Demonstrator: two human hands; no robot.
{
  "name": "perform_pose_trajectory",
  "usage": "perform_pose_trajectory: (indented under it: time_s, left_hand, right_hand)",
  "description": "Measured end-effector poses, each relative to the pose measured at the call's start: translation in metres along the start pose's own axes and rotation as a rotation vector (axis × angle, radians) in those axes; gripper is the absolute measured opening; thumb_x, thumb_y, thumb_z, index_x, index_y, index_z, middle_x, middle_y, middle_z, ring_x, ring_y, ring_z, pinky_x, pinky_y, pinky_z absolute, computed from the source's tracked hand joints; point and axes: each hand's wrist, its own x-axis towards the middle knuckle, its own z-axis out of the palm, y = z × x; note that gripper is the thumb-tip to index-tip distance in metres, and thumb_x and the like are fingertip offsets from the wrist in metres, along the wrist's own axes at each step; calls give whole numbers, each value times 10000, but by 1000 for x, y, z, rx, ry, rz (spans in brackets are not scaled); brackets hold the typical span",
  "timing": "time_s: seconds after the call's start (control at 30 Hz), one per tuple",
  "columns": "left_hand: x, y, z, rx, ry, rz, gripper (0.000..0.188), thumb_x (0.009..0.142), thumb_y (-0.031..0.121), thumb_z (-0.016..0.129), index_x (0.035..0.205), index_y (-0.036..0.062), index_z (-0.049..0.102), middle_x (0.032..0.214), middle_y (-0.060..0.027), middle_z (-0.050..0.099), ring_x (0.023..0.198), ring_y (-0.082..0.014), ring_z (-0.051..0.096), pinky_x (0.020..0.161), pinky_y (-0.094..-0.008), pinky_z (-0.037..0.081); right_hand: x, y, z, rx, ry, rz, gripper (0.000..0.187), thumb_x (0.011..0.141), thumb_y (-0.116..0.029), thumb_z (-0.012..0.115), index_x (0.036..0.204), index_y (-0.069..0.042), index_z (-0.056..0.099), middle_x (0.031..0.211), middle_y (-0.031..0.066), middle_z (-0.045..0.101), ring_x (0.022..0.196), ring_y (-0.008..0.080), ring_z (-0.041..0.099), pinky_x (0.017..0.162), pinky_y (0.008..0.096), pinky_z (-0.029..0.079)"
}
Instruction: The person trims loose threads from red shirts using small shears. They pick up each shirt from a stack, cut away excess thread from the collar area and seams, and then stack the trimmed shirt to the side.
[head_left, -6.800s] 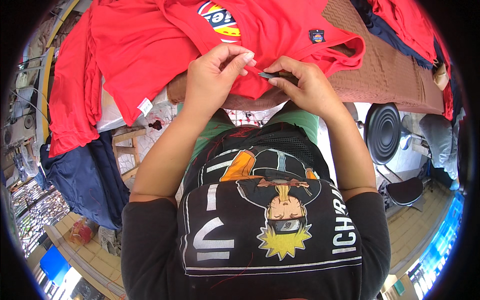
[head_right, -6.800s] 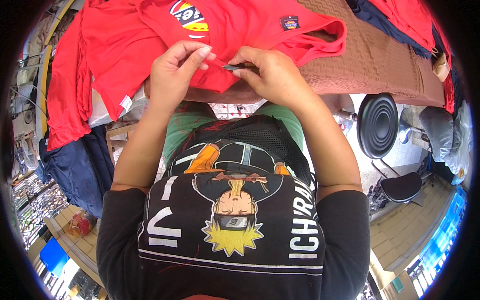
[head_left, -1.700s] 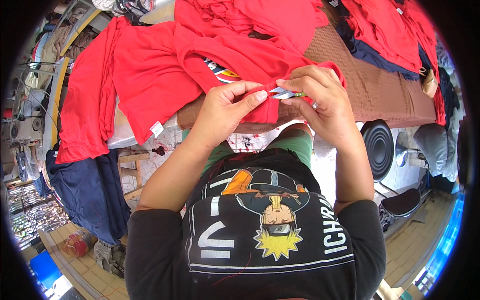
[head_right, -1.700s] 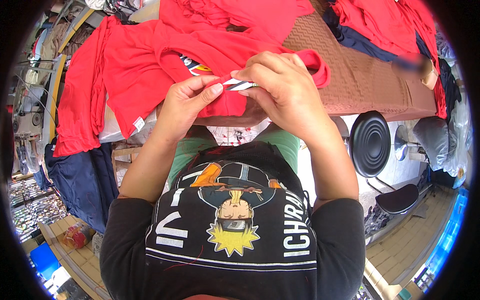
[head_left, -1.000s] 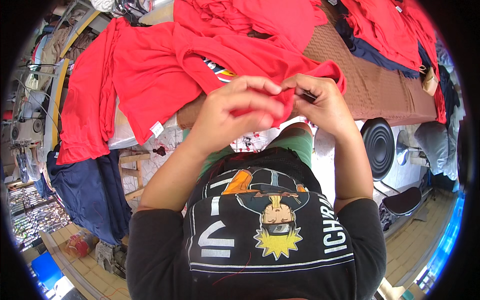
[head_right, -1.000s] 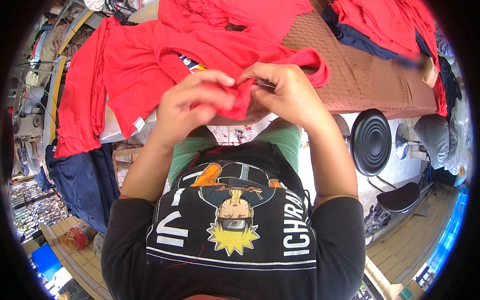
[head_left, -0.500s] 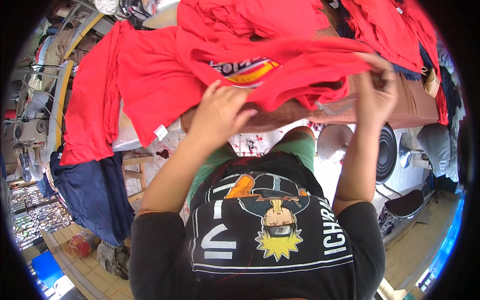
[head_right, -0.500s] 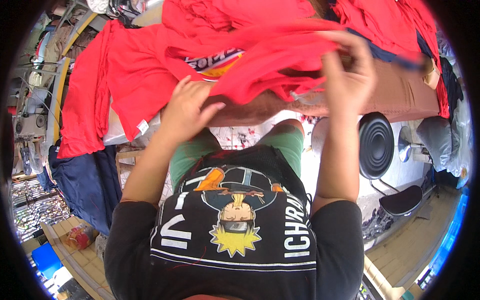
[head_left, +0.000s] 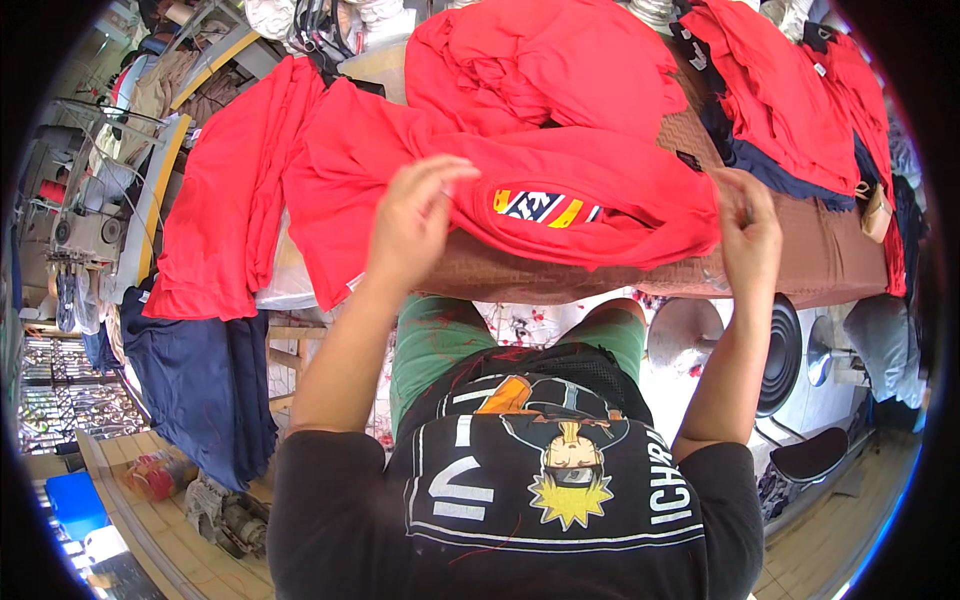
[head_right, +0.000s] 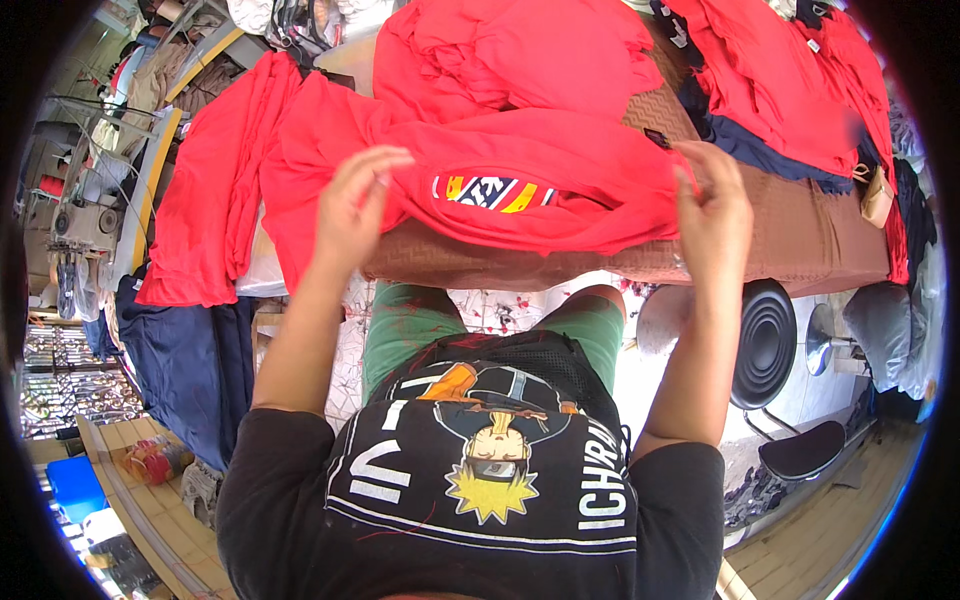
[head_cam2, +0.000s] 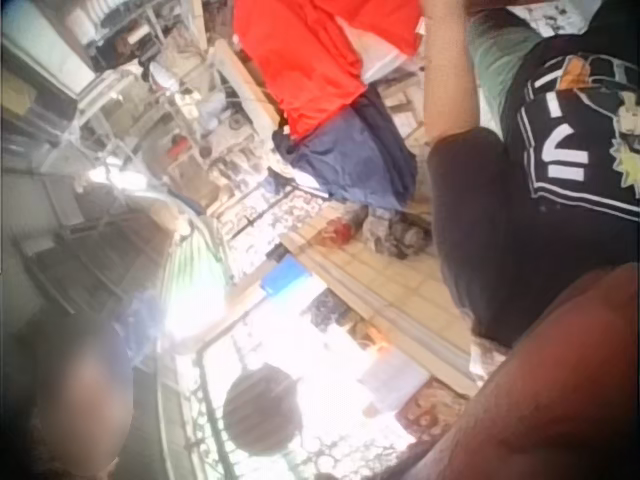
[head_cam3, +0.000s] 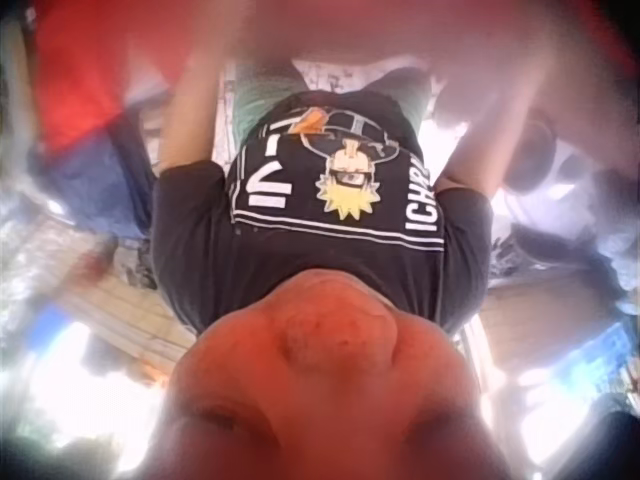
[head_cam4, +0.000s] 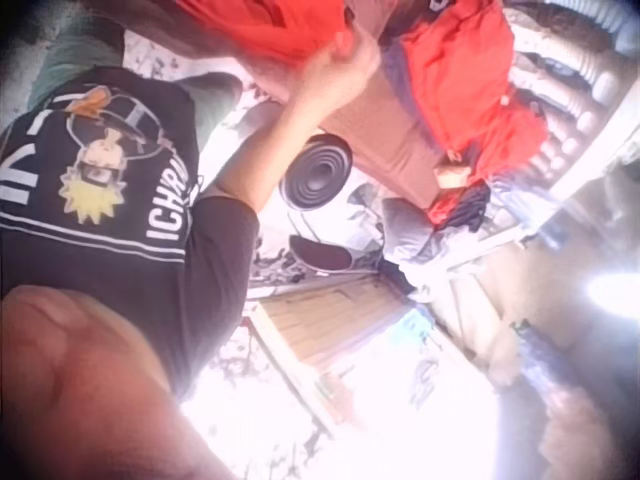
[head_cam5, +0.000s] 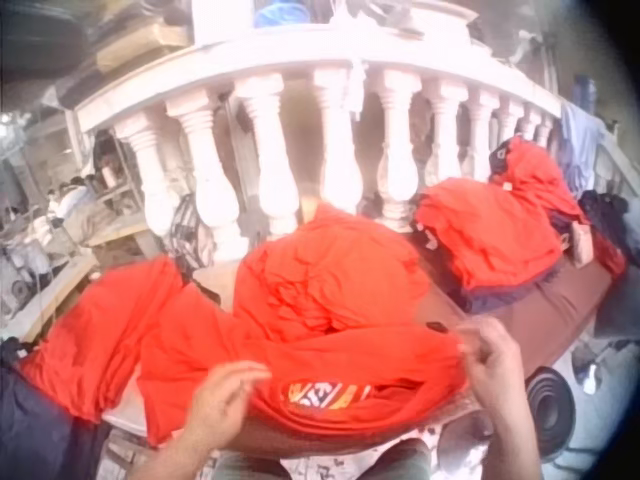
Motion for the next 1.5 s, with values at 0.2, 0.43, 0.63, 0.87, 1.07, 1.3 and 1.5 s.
perform_pose_trajectory:
  time_s: [0.2, 0.43, 0.63, 0.87, 1.07, 1.3, 1.5]
  left_hand:
    - [28, -51, 5, 449, -313, 248, 274, 851, 63, 590, 1113, 117, 652, 1159, -63, 612, 1181, -295, 507, 1023, -475, 362]
    - [51, -41, 7, 174, -450, 64, 151, 878, 107, 615, 1021, 80, 576, 1001, -70, 642, 1012, -277, 601, 944, -425, 427]
    - [65, -11, -15, -147, -207, 81, 202, 894, 127, 634, 1061, 31, 571, 900, -94, 632, 827, -200, 621, 750, -305, 489]
    - [88, 1, -64, -78, -484, 34, 188, 897, 197, 641, 1019, 54, 641, 835, -69, 670, 809, -150, 633, 773, -307, 486]
    - [217, -18, -123, 589, 339, 19, 176, 901, 234, 636, 1011, 102, 676, 766, -63, 683, 713, -184, 664, 685, -345, 509]
    - [152, 78, -88, 373, 505, 518, 134, 848, 161, 700, 959, 87, 683, 821, -55, 688, 729, -205, 664, 676, -347, 512]
    - [-7, 7, 19, 240, -104, 578, 100, 776, 109, 752, 857, 118, 693, 851, -24, 669, 723, -207, 620, 651, -320, 467]
  right_hand:
    - [-38, -63, 84, 149, -498, -205, 277, 786, -265, 737, 958, -51, 695, 943, 136, 675, 857, 314, 663, 733, 397, 529]
    - [-55, -74, 111, 75, -611, -200, 265, 794, -264, 694, 966, -63, 693, 855, 134, 675, 807, 339, 655, 694, 439, 526]
    - [-25, -83, 79, 328, -335, -140, 174, 884, -191, 652, 991, -56, 678, 825, 118, 685, 738, 238, 673, 648, 351, 514]
    - [44, -122, -40, 770, -38, -218, 145, 962, -113, 560, 1004, -9, 652, 886, -9, 639, 810, 57, 566, 743, 224, 455]
    - [186, -104, -13, -506, 205, -159, 203, 951, -214, 528, 1020, -45, 616, 937, 227, 647, 915, 397, 617, 723, 443, 496]
    - [150, -60, -65, -162, 354, -434, 174, 948, -187, 581, 1036, -50, 643, 885, 155, 674, 714, 172, 614, 688, 300, 493]
    - [-19, 27, -5, 50, -259, -59, 114, 868, -75, 633, 960, -17, 668, 897, 133, 663, 834, 256, 663, 743, 324, 502]
